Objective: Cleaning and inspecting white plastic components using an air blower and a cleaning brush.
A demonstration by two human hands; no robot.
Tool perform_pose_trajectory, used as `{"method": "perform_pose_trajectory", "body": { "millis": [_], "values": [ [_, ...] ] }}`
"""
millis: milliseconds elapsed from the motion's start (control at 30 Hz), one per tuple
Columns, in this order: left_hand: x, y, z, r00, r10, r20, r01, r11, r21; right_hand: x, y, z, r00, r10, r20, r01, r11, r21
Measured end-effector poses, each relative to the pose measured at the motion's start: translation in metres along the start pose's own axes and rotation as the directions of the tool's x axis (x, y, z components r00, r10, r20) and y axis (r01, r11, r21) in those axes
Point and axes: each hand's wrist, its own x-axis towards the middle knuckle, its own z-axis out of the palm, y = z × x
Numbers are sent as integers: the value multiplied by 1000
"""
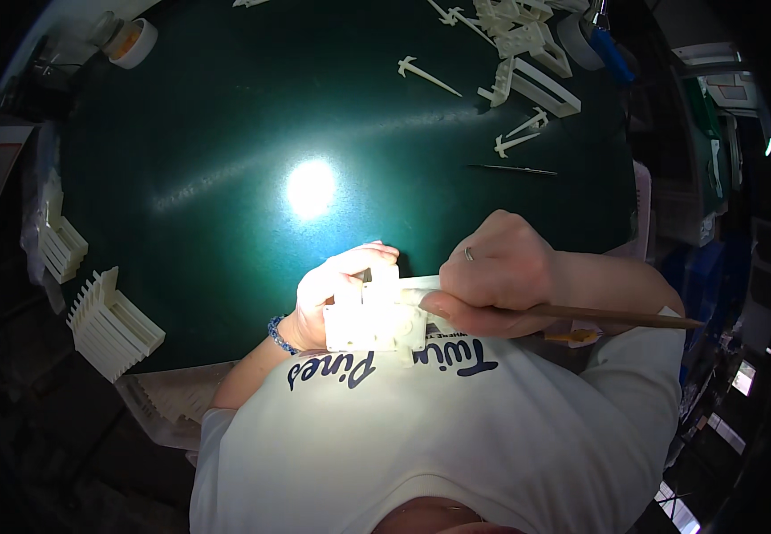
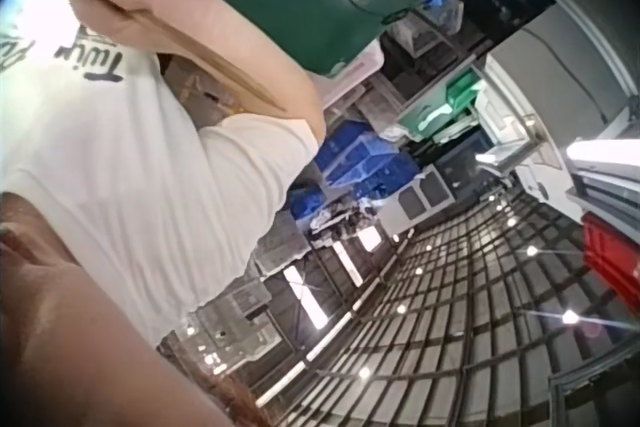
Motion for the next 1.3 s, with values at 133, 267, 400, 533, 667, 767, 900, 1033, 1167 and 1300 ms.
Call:
{"method": "perform_pose_trajectory", "body": {
  "millis": [133, 267, 400, 533, 667, 767, 900, 1033, 1167, 1300],
  "values": [
    [4, 6, -1, 998, -37, 46, 33, 996, 84, 0, 0, -4, 988, 73, 134, -86, 992, 97],
    [-3, 1, -5, 1000, -6, 13, 6, 1000, 7, -4, 6, -6, 993, 94, 78, -102, 989, 104],
    [-2, 4, 0, 1000, -16, 1, 16, 998, 56, -4, 2, -9, 993, 52, 103, -55, 998, 29],
    [-4, 1, -2, 996, -61, -58, 59, 998, -31, -2, -2, -11, 993, 18, 115, -14, 999, -40],
    [-1, -4, -3, 1000, 29, 4, -29, 999, -46, 0, -4, -10, 992, 18, 124, -17, 1000, -16],
    [-7, -6, -8, 999, 42, -8, -41, 994, 98, 2, -1, 3, 998, 5, 66, -6, 1000, 20],
    [-4, -1, -6, 995, 80, 55, -86, 987, 133, -1, -5, -11, 989, 82, 120, -79, 997, -24],
    [-7, -2, 0, 992, 121, 29, -124, 977, 172, -4, 0, 4, 993, 33, 113, -33, 999, 4],
    [-13, -5, -4, 992, 125, 26, -127, 969, 214, -26, 6, 2, 895, 277, -351, -94, 884, 458],
    [-11, -8, -7, 973, 209, 92, -226, 943, 243, -53, 26, -27, 738, 243, -630, -57, 952, 301]
  ]
}}
